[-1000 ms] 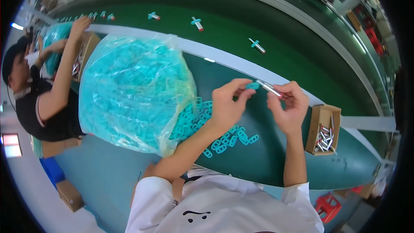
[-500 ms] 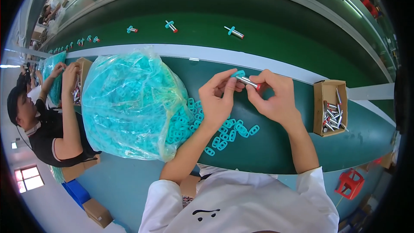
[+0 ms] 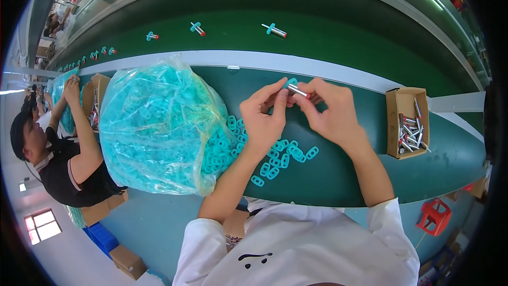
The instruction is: The person assembles small plastic components by hand, fitting plastic rings onto cylindrical parts on a production assembly line.
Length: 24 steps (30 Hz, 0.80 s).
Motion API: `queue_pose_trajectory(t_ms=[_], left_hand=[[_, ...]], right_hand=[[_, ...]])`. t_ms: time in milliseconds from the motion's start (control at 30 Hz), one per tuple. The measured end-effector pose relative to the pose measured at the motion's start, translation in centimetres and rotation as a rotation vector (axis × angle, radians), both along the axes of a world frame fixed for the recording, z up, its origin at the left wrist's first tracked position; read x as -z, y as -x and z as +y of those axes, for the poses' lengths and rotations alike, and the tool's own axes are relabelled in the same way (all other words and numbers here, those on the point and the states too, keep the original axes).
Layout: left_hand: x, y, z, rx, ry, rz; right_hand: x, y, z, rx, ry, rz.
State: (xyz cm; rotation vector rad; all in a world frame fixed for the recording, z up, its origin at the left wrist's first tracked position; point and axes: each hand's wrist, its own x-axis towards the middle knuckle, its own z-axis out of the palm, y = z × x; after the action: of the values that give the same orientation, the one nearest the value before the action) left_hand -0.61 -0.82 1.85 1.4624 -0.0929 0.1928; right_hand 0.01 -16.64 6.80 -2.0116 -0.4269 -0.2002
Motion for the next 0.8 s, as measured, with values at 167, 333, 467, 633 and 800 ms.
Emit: queue_pose_trajectory(t_ms=[167, 333, 467, 633, 800], left_hand=[[-0.7, 0.3, -0.3, 0.019, -0.023, 0.014], [-0.4, 0.1, -0.2, 0.034, -0.028, -0.044], [-0.5, -0.3, -0.1, 0.107, 0.011, 0.083], [-0.6, -0.8, 0.1, 0.168, 0.136, 0.140], [-0.4, -1.1, 0.3, 0.192, 0.247, 0.326]], right_hand=[[0.3, -0.1, -0.2, 0.008, -0.006, 0.008], [0.8, -0.4, -0.3, 0.031, -0.001, -0.008], [1.8, -0.7, -0.6, 0.014, 0.011, -0.004], [1.5, -0.7, -0.5, 0.010, 0.010, 0.025], [1.5, -0.7, -0.3, 0.009, -0.049, 0.065]])
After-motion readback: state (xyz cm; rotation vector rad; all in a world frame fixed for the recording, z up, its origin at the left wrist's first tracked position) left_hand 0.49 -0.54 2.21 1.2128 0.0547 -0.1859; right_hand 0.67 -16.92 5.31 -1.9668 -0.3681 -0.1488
